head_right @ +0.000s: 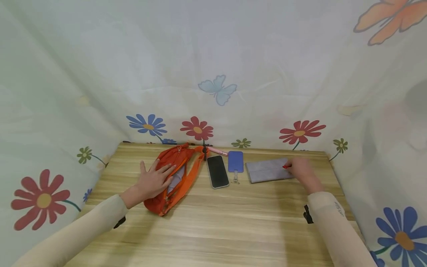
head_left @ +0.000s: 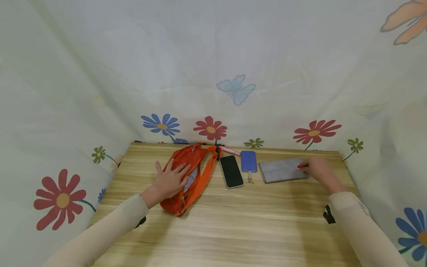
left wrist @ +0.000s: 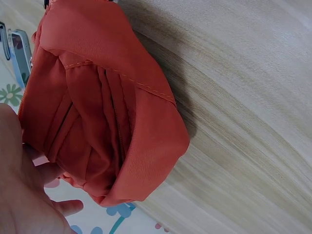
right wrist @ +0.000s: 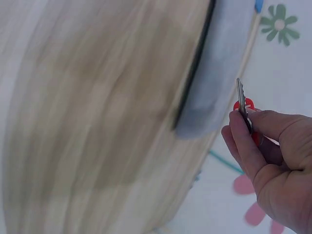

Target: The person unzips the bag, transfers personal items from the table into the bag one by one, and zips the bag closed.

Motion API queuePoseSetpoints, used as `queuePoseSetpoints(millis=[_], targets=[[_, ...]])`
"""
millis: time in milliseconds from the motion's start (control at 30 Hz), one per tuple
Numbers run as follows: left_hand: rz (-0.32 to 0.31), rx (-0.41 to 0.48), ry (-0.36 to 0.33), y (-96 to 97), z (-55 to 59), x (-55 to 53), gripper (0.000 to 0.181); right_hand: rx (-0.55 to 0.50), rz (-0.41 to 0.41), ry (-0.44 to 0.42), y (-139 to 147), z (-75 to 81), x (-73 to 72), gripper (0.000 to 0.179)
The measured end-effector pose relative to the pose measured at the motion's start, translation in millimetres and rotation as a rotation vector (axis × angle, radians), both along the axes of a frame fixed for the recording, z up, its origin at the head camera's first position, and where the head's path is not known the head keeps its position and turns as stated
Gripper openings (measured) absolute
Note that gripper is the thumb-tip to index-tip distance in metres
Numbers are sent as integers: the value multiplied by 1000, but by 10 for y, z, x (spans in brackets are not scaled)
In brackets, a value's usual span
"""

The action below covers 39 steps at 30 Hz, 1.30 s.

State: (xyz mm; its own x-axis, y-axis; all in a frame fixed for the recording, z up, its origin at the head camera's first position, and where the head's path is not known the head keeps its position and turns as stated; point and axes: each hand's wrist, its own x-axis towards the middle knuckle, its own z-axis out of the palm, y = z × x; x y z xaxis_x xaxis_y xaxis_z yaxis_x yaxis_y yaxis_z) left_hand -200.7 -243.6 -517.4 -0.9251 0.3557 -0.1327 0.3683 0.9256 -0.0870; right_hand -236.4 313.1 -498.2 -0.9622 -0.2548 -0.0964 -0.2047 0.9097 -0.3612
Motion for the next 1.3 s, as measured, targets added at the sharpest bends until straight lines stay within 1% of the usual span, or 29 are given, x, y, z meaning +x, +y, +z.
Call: queuePoseSetpoints(millis=[133,200,267,367,467,533,600,700,833,933,1067,1200,1300], targets=[[5,12,12,-2,-23,-1,56,-67,-11,-59,-198,42,-43,15],[11,21,8,-11,-45,-3,56,-101,-18,-87,-290,54,-53,17],[16,25,2,-18,-54,5,56,-114,-22,-95,-368,58,-54,18],[22,26,-9,-22,-54,8,56,-141,-36,-98,-442,18,-65,20],[28,28,-13,-24,-50,8,56,-143,-29,-55,-467,-77,-91,21],[35,24,-16,-26,-57,3,57,-138,-9,-3,-466,-155,-110,20],[35,22,-12,-32,-66,0,57,-120,21,67,-455,-227,-114,19],[32,24,-6,-35,-75,-1,57,-97,50,157,-445,-306,-103,17],[24,36,1,-36,-82,-1,57,-72,35,221,-466,-326,-78,13],[24,29,1,-38,-81,-3,57,-59,38,228,-508,-273,-78,11],[24,12,-7,-40,-68,-3,58,-26,110,207,-559,-161,-122,9],[23,3,-10,-32,-58,-5,57,27,242,199,-583,-62,-193,9],[22,5,-9,-29,-44,-7,57,47,344,222,-604,13,-232,10]])
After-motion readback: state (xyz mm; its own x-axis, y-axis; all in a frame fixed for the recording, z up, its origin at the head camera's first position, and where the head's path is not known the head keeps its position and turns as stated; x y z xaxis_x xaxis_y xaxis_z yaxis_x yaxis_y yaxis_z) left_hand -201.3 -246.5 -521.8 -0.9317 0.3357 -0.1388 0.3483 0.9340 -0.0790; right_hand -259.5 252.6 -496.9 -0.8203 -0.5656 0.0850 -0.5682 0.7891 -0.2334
